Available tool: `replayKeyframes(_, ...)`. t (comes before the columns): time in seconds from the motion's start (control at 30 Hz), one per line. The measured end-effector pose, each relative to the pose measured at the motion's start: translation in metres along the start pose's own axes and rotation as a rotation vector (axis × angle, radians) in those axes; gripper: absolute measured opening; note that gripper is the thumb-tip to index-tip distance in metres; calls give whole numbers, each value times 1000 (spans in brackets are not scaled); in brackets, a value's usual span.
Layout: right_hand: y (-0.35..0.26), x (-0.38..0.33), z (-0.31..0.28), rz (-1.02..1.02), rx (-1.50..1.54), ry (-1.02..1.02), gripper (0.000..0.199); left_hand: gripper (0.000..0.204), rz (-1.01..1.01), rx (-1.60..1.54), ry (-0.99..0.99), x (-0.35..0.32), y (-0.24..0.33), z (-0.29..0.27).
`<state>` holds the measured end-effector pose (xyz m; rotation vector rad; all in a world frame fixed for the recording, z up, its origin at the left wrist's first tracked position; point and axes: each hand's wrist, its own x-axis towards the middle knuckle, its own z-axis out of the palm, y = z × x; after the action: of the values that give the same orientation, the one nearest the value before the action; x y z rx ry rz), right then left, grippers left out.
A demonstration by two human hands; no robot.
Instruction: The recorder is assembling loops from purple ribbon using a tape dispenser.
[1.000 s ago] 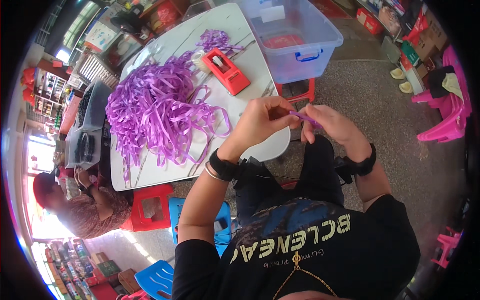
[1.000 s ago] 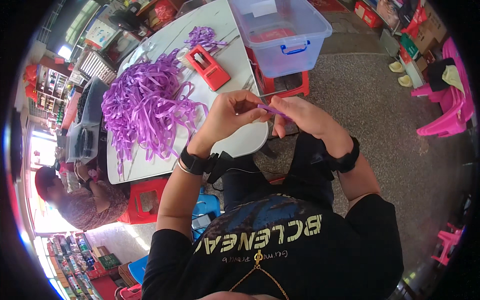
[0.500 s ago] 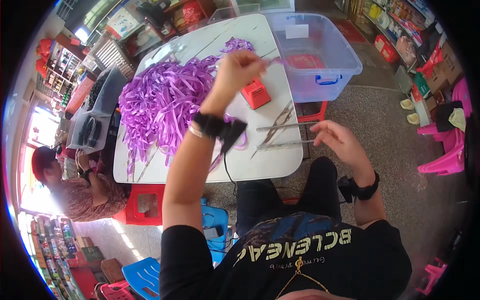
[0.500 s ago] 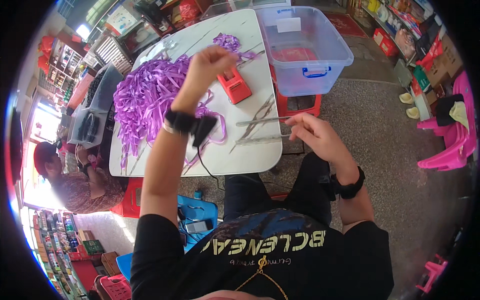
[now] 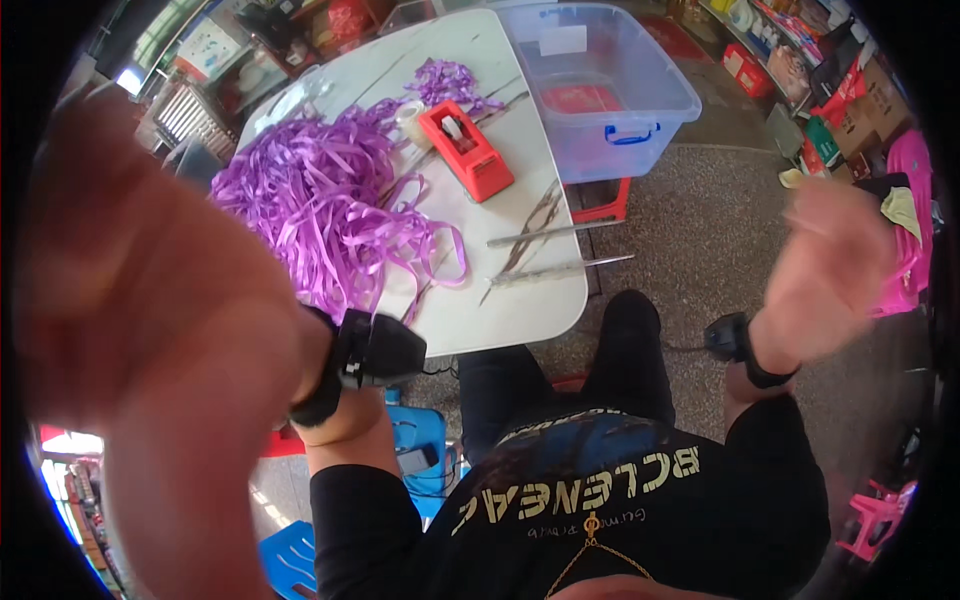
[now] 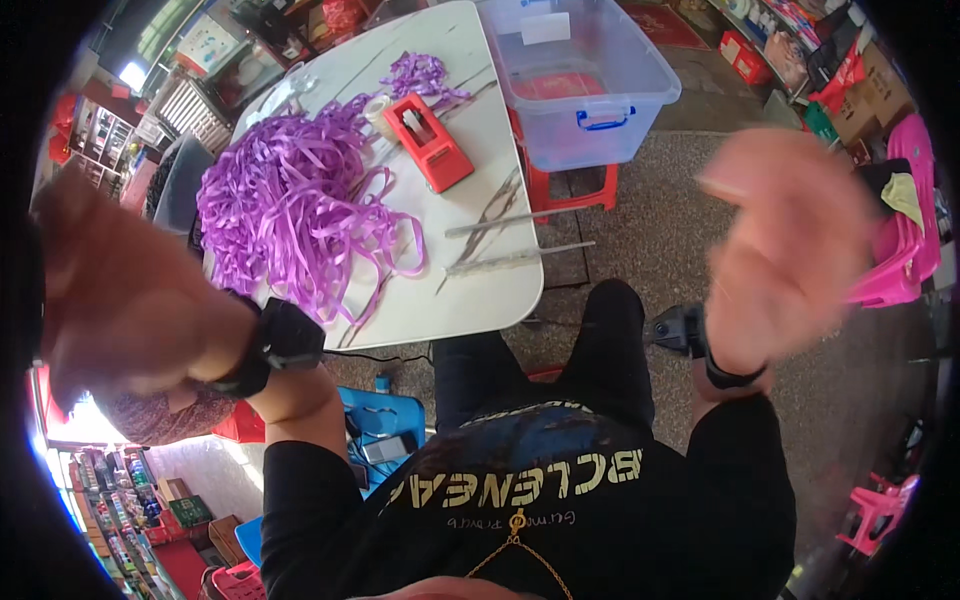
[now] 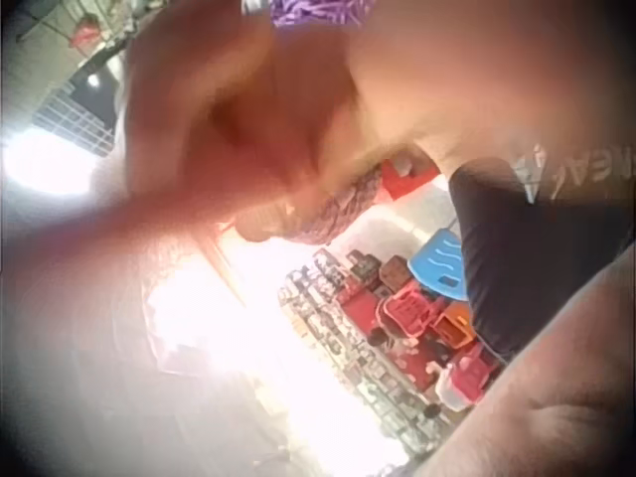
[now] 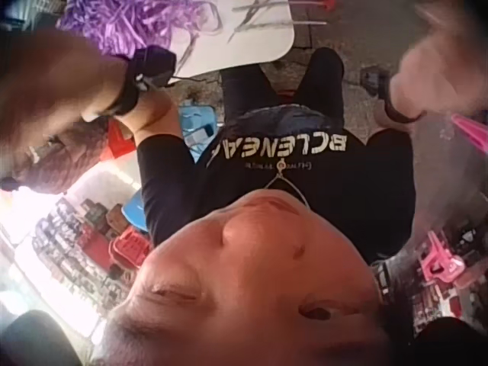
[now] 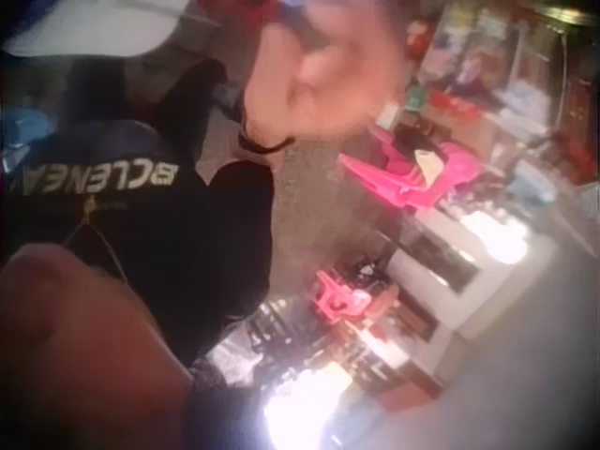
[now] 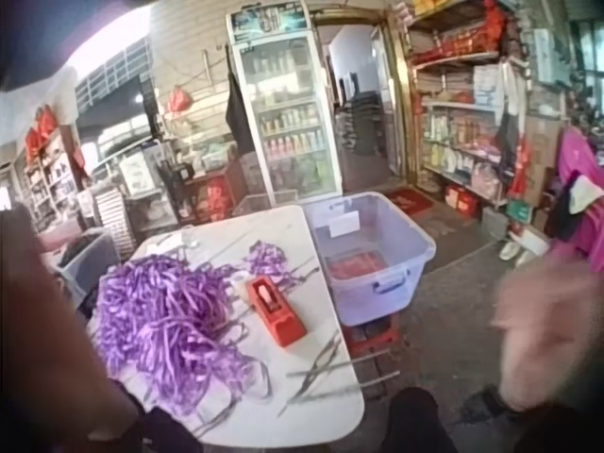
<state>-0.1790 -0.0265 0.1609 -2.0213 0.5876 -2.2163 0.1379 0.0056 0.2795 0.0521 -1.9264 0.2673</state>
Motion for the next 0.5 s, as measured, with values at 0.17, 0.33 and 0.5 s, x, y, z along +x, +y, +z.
replayKeyframes(0.17,38,-5,-134,36,30,-66,26,21,-104,-1,61,-26,32,-35)
replayKeyframes(0.33,49,2,-141,19,102,-116,25,21,-167,39,122,-31,34,4)
replayKeyframes(0.5,19,2,-158,-76,168,-130,24,22,-142,82,185,-32,43,-3)
